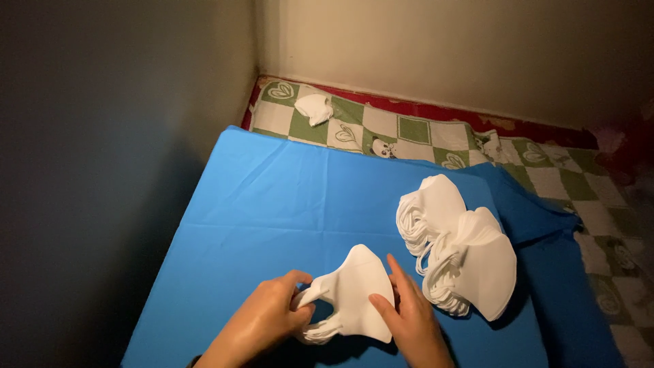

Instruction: Stacking white fabric masks into a neat pile on a blue surface and placing one mask into a clear plastic bag.

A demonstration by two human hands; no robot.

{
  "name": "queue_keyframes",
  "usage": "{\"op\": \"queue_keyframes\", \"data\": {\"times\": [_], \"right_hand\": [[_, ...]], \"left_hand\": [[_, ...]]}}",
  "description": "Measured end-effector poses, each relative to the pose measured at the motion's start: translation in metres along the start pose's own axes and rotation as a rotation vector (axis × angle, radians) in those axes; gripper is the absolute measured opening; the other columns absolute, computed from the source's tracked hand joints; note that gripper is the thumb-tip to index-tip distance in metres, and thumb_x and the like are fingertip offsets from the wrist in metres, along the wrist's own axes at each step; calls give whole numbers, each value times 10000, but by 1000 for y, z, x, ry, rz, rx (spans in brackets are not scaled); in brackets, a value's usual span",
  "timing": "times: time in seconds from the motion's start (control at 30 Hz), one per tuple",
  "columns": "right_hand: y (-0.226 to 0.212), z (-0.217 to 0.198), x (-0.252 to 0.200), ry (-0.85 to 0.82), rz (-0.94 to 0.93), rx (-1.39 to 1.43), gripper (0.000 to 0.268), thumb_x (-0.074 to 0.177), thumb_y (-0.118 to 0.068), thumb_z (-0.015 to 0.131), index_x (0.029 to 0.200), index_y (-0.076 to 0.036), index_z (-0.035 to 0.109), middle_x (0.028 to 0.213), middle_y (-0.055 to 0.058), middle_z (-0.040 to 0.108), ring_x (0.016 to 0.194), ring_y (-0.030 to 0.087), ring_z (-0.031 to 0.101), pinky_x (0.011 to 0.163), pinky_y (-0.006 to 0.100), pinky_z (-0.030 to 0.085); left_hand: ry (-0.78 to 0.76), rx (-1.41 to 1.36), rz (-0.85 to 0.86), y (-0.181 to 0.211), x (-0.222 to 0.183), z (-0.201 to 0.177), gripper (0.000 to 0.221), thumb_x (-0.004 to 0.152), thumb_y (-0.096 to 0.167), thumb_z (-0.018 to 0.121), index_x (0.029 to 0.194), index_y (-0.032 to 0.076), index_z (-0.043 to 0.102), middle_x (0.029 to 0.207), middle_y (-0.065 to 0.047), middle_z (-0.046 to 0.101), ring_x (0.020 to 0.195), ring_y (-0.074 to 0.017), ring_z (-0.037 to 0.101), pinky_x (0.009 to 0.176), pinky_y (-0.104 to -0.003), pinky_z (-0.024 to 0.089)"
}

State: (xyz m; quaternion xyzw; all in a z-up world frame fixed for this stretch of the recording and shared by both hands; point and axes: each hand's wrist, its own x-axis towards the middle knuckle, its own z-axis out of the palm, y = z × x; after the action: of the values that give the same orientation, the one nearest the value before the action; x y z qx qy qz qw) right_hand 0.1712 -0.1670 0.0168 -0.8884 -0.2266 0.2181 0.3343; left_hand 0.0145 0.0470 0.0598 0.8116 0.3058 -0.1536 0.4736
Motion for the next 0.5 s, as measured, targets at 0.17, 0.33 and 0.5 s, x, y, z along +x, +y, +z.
{"op": "queue_keyframes", "data": {"times": [0.17, 0.33, 0.5], "right_hand": [[17, -5, -11, 123, -148, 53, 737, 860, -300, 700, 1550, -191, 463, 1156, -11, 717, 765, 108, 650, 683, 257, 543], [183, -84, 2, 254, -872, 184, 277, 876, -44, 673, 1151, -19, 660, 1494, 187, 564, 1370, 252, 594, 1119, 374, 569], [315, -173, -44, 700, 432, 218, 649, 1035, 39, 659, 1643, -59, 453, 1334, 261, 593, 1161, 411, 560, 796, 628, 500]], "left_hand": [[5, -11, -14, 6, -14, -5, 437, 860, 430, 670, 1273, 286, 667, 1017, 59, 697, 916, -109, 641, 830, -274, 487], [20, -12, -68, -10, -19, -2, 646, 845, 611, 733, 1420, 353, 588, 1175, 86, 686, 1025, -91, 664, 922, -272, 505], [403, -232, 217, -88, 9, 36, 537, 768, 439, 839, 1281, 301, 758, 1062, 86, 809, 814, -53, 778, 801, -220, 601]]}}
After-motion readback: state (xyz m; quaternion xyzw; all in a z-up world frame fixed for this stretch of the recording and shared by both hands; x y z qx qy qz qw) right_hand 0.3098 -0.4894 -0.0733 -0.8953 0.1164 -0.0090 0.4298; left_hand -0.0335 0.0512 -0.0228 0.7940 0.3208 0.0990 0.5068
